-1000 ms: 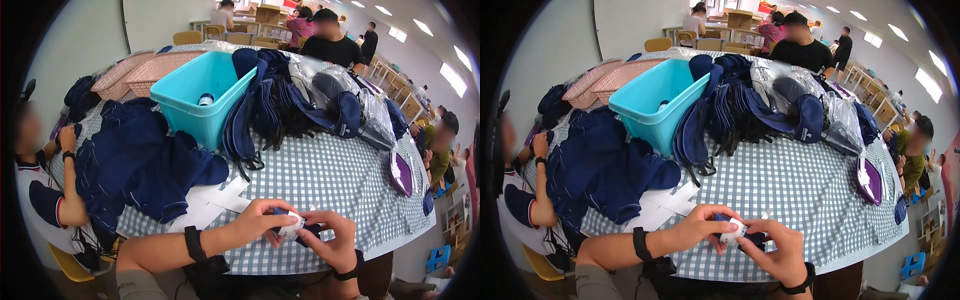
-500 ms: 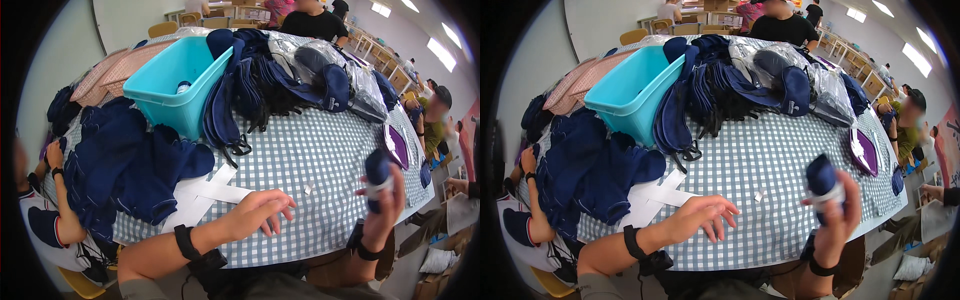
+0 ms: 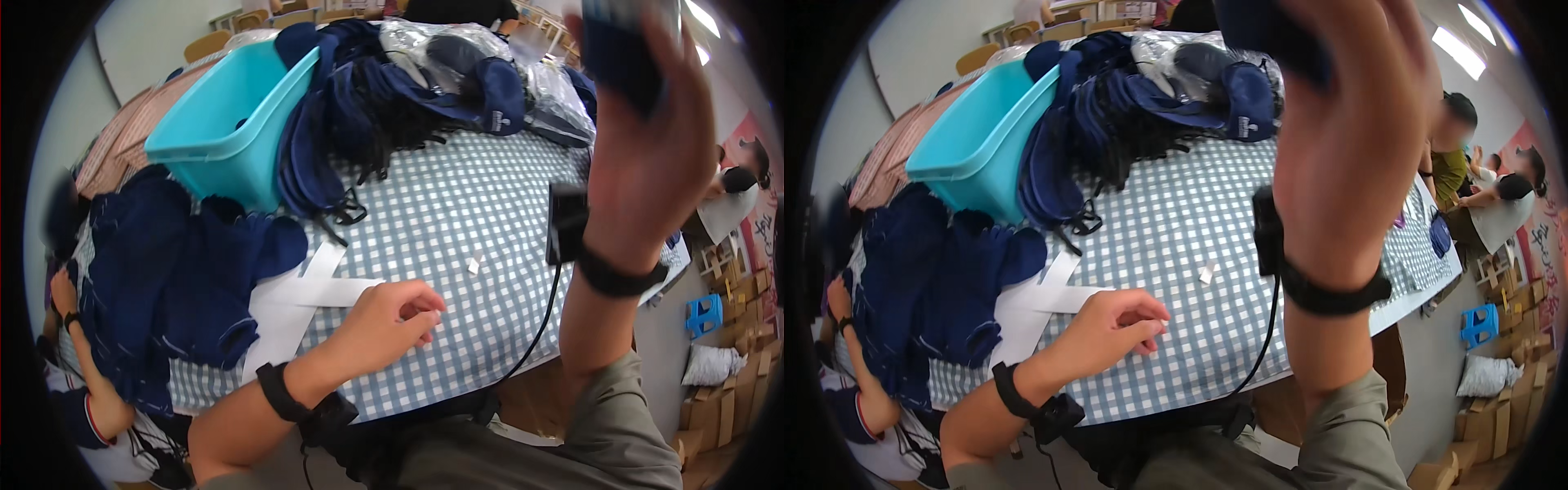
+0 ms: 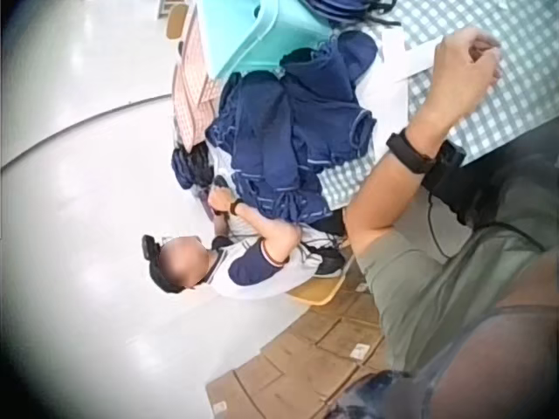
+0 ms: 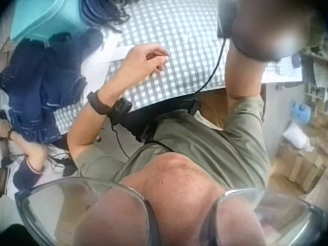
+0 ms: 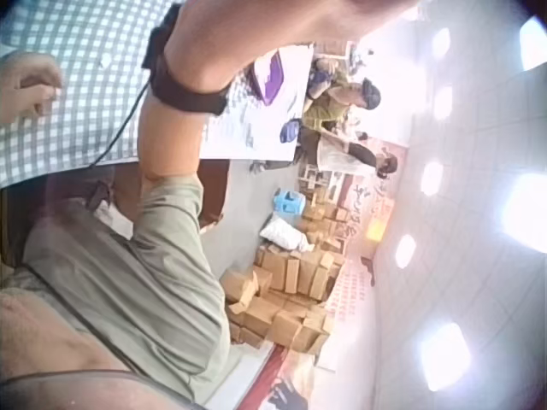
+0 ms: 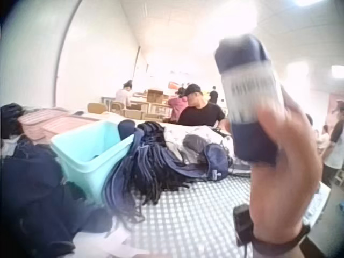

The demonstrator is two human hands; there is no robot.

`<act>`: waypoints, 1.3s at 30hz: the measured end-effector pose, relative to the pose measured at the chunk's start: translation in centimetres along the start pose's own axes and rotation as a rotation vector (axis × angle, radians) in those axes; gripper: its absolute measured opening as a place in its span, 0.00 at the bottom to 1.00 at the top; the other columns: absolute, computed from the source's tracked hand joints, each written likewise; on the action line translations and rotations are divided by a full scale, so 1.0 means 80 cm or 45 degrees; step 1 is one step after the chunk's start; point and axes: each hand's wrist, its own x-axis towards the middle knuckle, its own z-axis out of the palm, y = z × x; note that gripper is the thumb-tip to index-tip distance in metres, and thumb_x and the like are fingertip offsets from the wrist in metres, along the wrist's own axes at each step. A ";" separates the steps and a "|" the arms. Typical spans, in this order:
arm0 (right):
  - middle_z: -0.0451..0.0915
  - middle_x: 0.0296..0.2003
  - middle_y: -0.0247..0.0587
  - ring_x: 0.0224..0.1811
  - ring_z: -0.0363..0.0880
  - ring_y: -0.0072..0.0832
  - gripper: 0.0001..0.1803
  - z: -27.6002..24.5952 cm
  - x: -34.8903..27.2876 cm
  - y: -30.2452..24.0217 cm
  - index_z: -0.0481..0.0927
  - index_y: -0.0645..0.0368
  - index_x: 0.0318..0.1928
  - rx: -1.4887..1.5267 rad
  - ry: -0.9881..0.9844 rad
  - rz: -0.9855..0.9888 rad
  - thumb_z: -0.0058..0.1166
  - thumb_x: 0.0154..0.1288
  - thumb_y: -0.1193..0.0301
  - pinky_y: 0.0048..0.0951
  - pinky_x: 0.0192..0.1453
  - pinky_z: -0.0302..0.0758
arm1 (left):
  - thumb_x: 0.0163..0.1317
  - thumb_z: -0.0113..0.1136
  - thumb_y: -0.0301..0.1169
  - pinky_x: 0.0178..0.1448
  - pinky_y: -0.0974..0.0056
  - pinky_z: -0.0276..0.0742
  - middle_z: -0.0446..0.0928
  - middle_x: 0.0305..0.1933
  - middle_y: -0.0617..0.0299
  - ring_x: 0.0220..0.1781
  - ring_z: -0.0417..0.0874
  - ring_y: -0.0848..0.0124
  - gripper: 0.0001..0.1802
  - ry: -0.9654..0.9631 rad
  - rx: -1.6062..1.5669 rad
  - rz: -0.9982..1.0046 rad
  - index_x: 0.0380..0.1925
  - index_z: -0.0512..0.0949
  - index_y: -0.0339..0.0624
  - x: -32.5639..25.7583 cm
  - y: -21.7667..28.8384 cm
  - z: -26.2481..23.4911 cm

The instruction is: Label and pack small blue items into bags or boxes at a shared workstation.

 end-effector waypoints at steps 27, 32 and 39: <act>0.69 0.69 0.54 0.72 0.66 0.54 0.44 0.155 -0.184 0.160 0.69 0.51 0.71 -0.260 -1.157 0.722 0.70 0.53 0.62 0.42 0.76 0.63 | 0.58 0.46 0.19 0.40 0.64 0.82 0.84 0.32 0.54 0.35 0.88 0.67 0.14 -0.149 0.263 0.246 0.38 0.81 0.34 0.003 -0.006 -0.010; 0.72 0.68 0.46 0.71 0.70 0.41 0.36 0.134 -0.168 0.178 0.76 0.48 0.67 0.157 -0.952 0.840 0.68 0.54 0.73 0.39 0.71 0.69 | 0.57 0.46 0.19 0.41 0.64 0.82 0.85 0.33 0.54 0.36 0.88 0.67 0.13 -0.143 0.288 0.277 0.37 0.80 0.35 -0.001 -0.008 -0.016; 0.85 0.44 0.42 0.44 0.85 0.27 0.16 0.157 -0.097 0.036 0.82 0.62 0.49 0.620 -0.966 0.593 0.59 0.59 0.82 0.29 0.49 0.80 | 0.55 0.48 0.19 0.43 0.55 0.80 0.84 0.33 0.51 0.35 0.87 0.57 0.11 -0.044 0.352 0.464 0.35 0.79 0.35 -0.004 -0.020 -0.017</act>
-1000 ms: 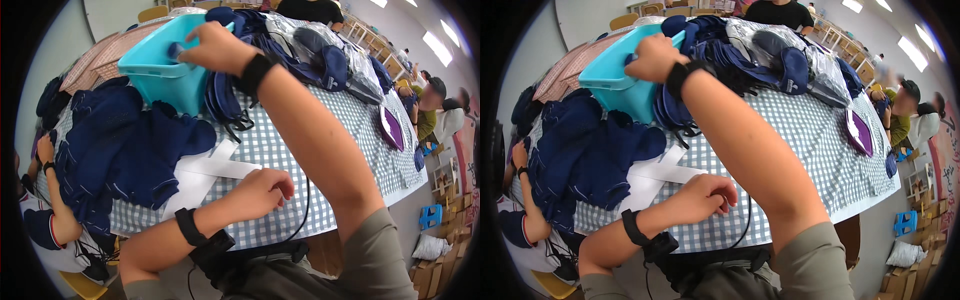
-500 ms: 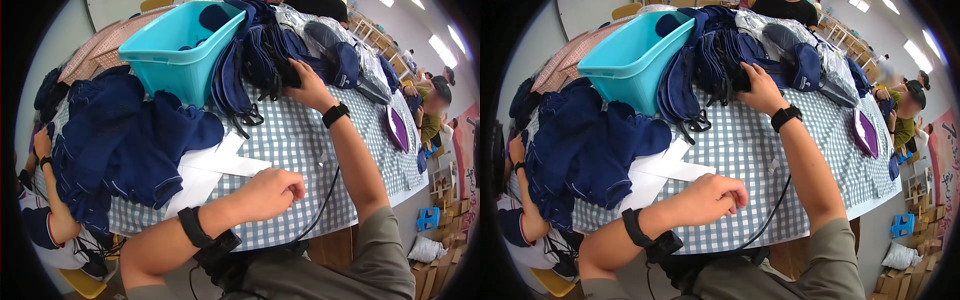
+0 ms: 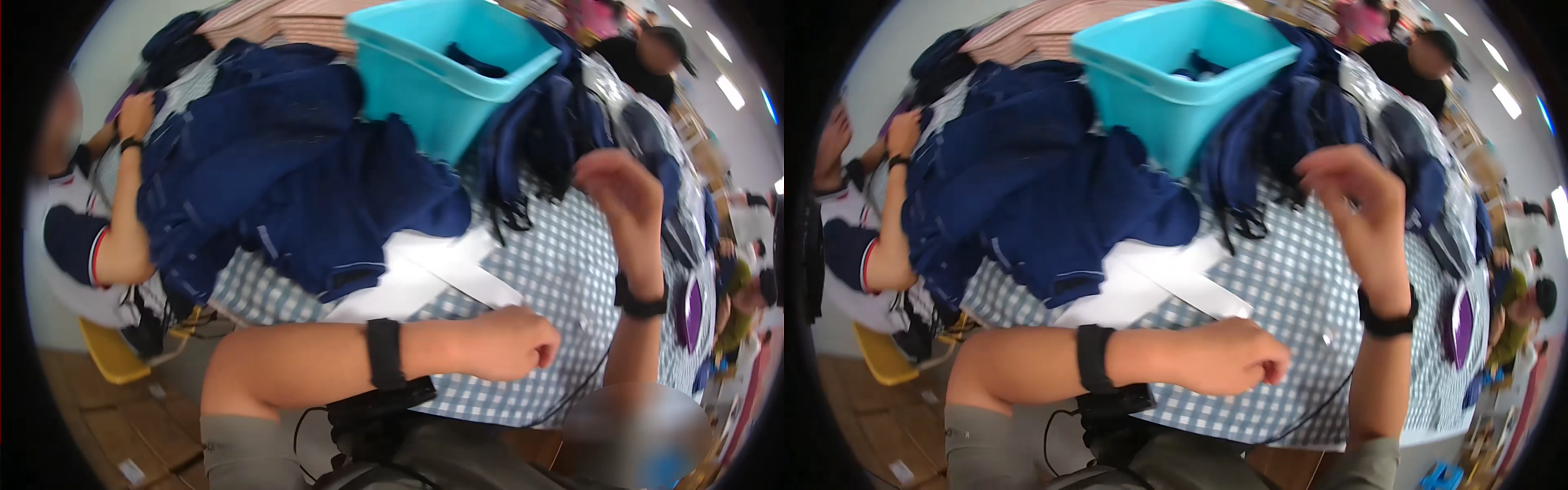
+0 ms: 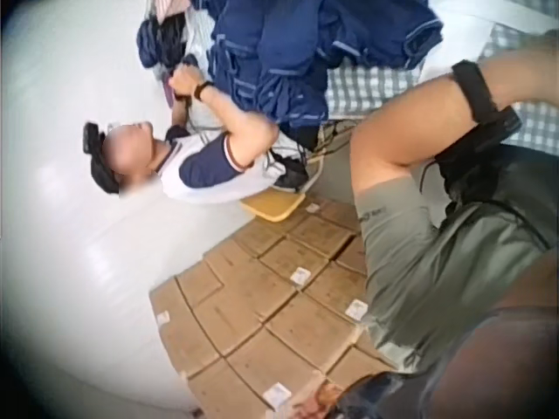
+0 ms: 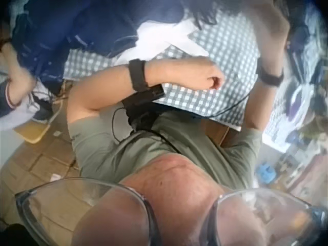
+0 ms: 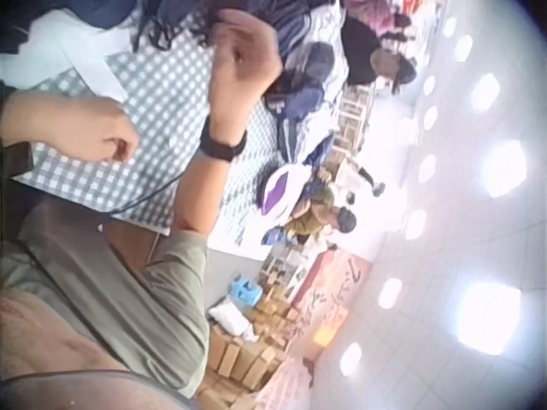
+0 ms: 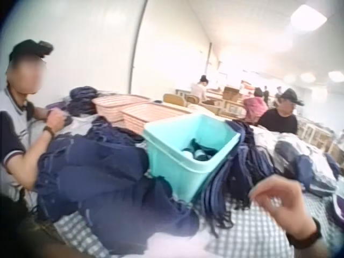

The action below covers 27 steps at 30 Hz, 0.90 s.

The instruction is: Label and pack small blue items into bags or boxes at a shared workstation.

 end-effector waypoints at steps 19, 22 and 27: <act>0.78 0.50 0.57 0.52 0.80 0.51 0.37 0.194 0.038 -0.081 0.76 0.68 0.53 -0.625 -0.210 -0.527 0.71 0.41 0.64 0.45 0.56 0.76 | 0.66 0.47 0.22 0.46 0.63 0.79 0.80 0.40 0.57 0.43 0.81 0.69 0.12 -0.259 0.267 0.012 0.46 0.76 0.32 -0.002 0.011 0.004; 0.80 0.34 0.49 0.34 0.82 0.46 0.30 0.182 0.028 -0.060 0.75 0.68 0.44 -0.788 -0.349 -0.214 0.72 0.41 0.66 0.43 0.42 0.78 | 0.65 0.46 0.22 0.47 0.62 0.79 0.81 0.39 0.56 0.41 0.82 0.69 0.13 -0.316 0.223 -0.094 0.46 0.78 0.32 0.001 0.026 -0.005; 0.80 0.30 0.49 0.36 0.82 0.49 0.35 0.174 0.023 -0.045 0.74 0.70 0.48 -0.660 -0.237 -0.186 0.74 0.38 0.66 0.44 0.40 0.79 | 0.64 0.45 0.21 0.47 0.63 0.81 0.82 0.41 0.56 0.39 0.84 0.69 0.16 -0.341 0.219 -0.154 0.46 0.80 0.32 0.007 0.023 -0.001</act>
